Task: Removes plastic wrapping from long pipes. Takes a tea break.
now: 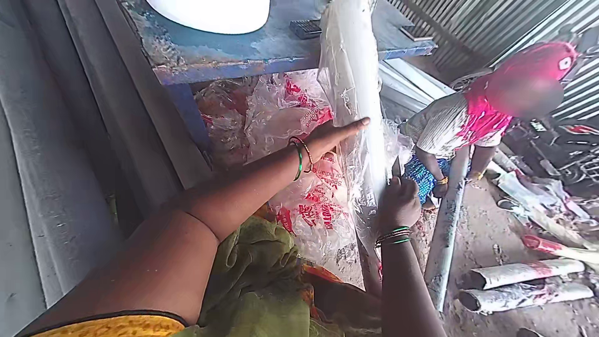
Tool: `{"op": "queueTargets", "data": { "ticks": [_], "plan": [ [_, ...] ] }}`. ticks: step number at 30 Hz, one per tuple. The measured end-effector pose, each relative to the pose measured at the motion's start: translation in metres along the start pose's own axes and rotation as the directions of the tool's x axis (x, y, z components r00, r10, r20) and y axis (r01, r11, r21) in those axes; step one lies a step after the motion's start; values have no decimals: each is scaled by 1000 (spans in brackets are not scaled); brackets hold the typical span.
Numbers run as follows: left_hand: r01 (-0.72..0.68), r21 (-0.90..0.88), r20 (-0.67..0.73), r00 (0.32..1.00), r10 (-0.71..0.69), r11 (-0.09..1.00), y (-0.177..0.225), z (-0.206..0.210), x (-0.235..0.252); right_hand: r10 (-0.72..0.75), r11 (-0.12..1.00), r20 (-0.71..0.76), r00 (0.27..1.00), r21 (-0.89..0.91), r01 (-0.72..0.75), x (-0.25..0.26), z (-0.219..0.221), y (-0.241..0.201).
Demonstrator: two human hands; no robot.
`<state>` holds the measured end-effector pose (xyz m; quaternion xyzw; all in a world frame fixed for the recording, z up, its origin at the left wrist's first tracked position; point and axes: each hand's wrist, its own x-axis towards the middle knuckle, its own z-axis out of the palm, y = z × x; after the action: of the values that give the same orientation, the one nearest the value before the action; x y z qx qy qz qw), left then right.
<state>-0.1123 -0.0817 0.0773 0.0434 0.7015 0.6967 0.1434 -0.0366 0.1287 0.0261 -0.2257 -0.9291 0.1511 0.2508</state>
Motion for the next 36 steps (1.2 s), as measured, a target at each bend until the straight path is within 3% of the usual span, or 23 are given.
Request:
{"op": "queueTargets", "data": {
  "ticks": [6, 11, 17, 22, 27, 30, 36],
  "plan": [
    [-19, 15, 41, 999, 18, 1000, 3, 3, 5, 40, 998, 56, 998, 43, -42, 7, -4, 3],
    [-124, 7, 107, 987, 122, 992, -11, -5, 15, 16, 998, 69, 997, 56, -20, 8, -7, 1],
    [-196, 27, 157, 969, 189, 980, -12, -6, 17, -108, 986, 51, 993, 133, 101, 22, -13, -24],
    [-210, 60, 173, 965, 197, 976, -10, -8, 16, -318, 934, -31, 948, 161, 319, 53, -4, -60],
    [-293, 198, 251, 938, 240, 935, -6, -18, 19, -231, 967, 46, 972, 123, 224, 58, 3, -74],
    [-336, 306, 286, 925, 250, 891, -3, -27, 19, -230, 970, -5, 973, 80, 230, 53, 6, -74],
    [-495, 252, 261, 862, 434, 832, -43, -57, 15, -245, 966, -18, 969, 78, 246, 47, 10, -72]
  ]
}}
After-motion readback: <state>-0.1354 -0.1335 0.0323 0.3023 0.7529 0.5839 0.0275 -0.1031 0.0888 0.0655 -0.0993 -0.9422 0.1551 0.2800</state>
